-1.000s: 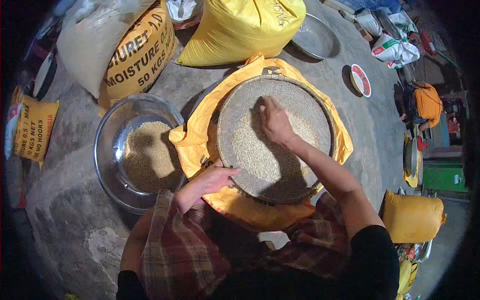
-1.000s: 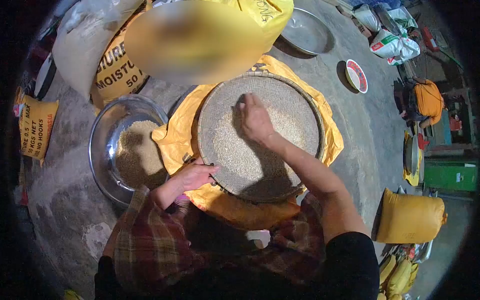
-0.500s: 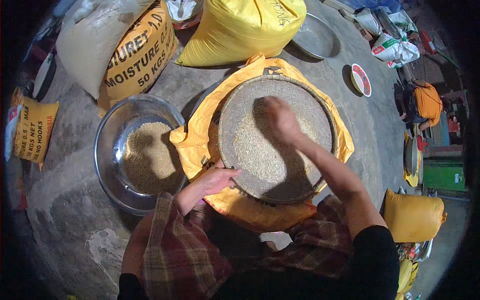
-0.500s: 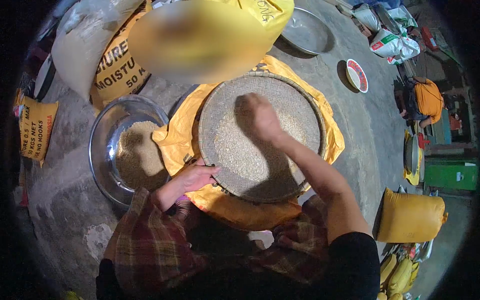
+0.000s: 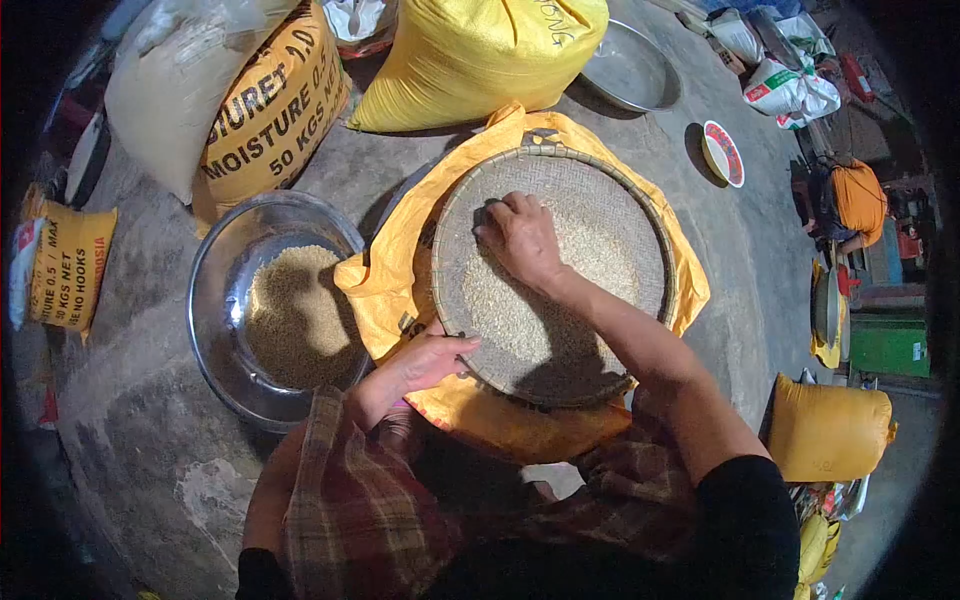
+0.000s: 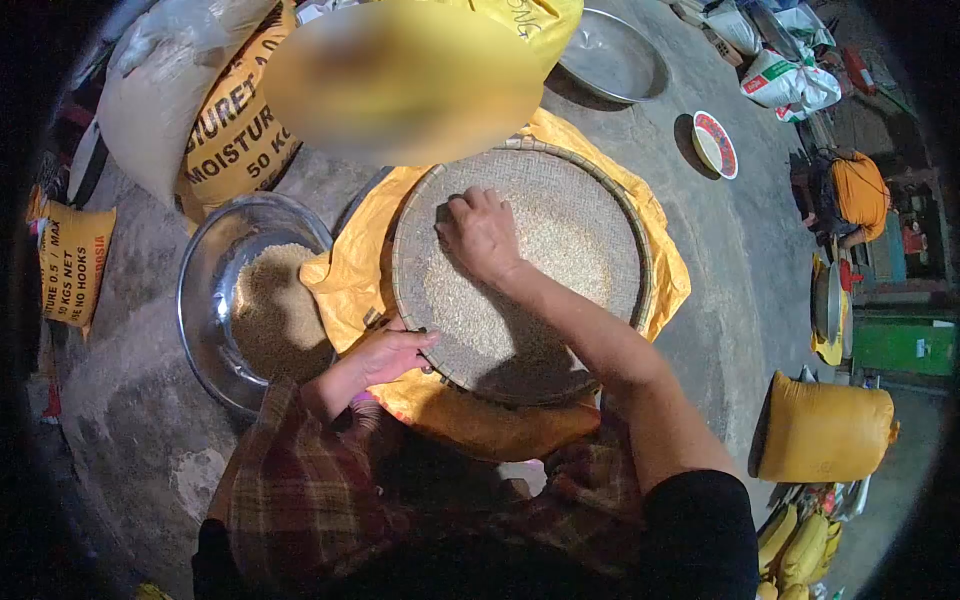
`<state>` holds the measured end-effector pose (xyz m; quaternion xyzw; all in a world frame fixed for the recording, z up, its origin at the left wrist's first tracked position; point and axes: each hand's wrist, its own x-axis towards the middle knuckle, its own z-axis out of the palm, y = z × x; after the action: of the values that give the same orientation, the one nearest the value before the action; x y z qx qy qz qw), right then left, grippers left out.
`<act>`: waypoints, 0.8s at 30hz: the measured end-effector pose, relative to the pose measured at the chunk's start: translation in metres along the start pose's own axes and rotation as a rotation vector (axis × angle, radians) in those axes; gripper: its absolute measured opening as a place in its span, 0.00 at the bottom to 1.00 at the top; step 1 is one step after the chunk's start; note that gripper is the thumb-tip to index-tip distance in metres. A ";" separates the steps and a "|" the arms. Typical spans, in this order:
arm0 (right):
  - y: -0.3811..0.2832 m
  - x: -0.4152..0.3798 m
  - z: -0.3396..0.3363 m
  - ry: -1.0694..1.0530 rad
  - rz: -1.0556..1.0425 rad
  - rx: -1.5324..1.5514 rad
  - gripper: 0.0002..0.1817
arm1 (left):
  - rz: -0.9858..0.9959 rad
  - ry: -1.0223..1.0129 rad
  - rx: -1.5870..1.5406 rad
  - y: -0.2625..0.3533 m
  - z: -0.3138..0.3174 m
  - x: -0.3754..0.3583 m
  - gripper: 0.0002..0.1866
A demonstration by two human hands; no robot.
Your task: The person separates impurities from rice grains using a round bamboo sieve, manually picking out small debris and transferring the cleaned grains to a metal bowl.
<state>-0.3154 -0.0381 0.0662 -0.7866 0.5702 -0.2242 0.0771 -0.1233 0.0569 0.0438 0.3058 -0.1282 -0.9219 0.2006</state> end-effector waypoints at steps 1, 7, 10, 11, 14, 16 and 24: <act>-0.006 0.000 -0.002 -0.029 0.009 -0.078 0.11 | -0.008 0.010 -0.003 0.001 0.002 -0.001 0.28; -0.002 0.001 -0.012 -0.039 0.095 -0.181 0.09 | -0.018 0.003 0.000 0.002 0.001 -0.002 0.25; 0.010 -0.002 -0.006 -0.085 0.085 -0.125 0.08 | 0.018 -0.006 -0.003 -0.001 -0.001 0.001 0.25; 0.014 -0.003 -0.003 -0.094 0.052 -0.072 0.08 | 0.019 -0.004 -0.008 -0.002 -0.002 0.002 0.25; 0.028 0.004 0.002 -0.138 0.064 -0.019 0.08 | 0.018 -0.006 0.001 -0.002 -0.002 0.002 0.26; 0.034 0.011 -0.009 -0.099 0.097 0.085 0.08 | 0.022 -0.007 -0.014 0.000 0.001 0.000 0.29; 0.065 0.014 -0.055 -0.455 0.893 1.551 0.08 | 0.026 -0.032 0.010 0.000 -0.001 0.002 0.30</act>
<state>-0.3923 -0.0657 0.0945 -0.2468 0.4821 -0.3330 0.7719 -0.1243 0.0559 0.0422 0.2903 -0.1401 -0.9233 0.2089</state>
